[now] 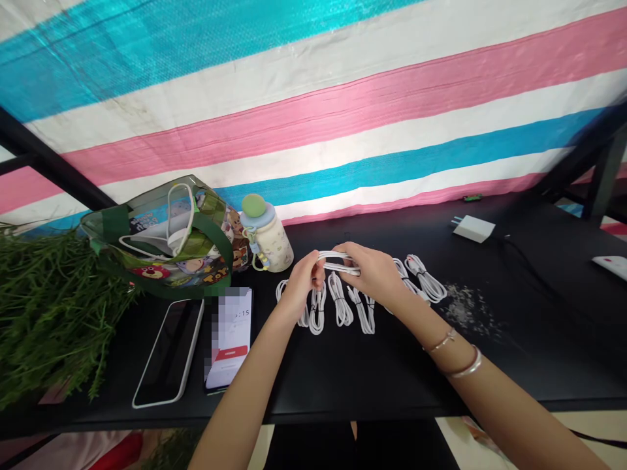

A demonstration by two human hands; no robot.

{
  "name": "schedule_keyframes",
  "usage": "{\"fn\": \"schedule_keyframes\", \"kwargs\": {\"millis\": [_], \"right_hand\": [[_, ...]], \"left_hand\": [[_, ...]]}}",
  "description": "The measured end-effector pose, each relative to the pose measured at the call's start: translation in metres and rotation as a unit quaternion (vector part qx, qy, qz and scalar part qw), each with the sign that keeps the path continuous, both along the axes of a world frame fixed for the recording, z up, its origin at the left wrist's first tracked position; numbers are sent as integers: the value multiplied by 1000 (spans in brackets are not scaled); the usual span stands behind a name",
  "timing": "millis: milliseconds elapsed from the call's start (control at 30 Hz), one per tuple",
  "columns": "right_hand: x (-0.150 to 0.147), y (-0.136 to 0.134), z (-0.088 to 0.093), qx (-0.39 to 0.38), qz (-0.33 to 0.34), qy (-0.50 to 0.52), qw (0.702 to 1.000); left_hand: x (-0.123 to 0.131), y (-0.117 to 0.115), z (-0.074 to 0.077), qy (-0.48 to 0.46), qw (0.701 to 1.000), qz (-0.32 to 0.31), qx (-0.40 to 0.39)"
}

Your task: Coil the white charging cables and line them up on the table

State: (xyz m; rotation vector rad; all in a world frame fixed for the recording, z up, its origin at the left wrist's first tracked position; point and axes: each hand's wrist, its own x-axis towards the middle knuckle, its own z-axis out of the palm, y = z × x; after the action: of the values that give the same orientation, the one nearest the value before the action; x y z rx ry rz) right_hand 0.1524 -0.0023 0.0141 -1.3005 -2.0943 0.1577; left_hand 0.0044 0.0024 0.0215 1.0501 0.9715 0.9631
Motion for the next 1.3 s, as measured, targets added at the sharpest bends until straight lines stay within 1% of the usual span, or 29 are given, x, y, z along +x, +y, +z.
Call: {"fn": "schedule_keyframes", "kwargs": {"millis": [133,200,267,333,400,500,600,667,800,933,1033,1167,1233,1300], "right_hand": [[0,0,0,-27,-4,-4,1000],[-1,0,0,-35,-6,-8,999],[-1,0,0,-40,-6,-14,999],[-2,-1,-1,-46,-4,-20,999],[-4,-1,-1,-52,0,-25,998],[-5,-2,0,-67,7,-27,997],[-5,-3,1,-85,17,-23,996],[-5,-3,2,-95,27,-15,995],[-5,-2,-1,-112,57,34,992],[-7,-2,-3,-140,103,150,973],[-8,-2,-2,-162,127,231,951],[-7,2,-4,-187,142,314,920],[-6,4,-7,-221,148,357,896],[-5,7,-11,-265,152,400,864]], "left_hand": [[0,-1,-3,34,998,6,54],[-1,-2,-3,69,993,13,96],[-2,-4,-3,119,982,26,147],[-4,-5,-3,185,961,45,201],[-5,-7,-3,256,933,62,246],[-7,-8,-3,348,891,68,284],[-7,-9,-1,397,861,71,309],[-8,-9,-1,405,853,74,321],[-9,-8,-4,379,856,80,343],[-9,-7,-6,322,866,104,367],[-8,-7,-6,285,879,120,364],[-7,-6,-5,249,898,135,336],[-6,-6,-5,229,906,153,321],[-7,-5,-5,206,912,172,310]]}}
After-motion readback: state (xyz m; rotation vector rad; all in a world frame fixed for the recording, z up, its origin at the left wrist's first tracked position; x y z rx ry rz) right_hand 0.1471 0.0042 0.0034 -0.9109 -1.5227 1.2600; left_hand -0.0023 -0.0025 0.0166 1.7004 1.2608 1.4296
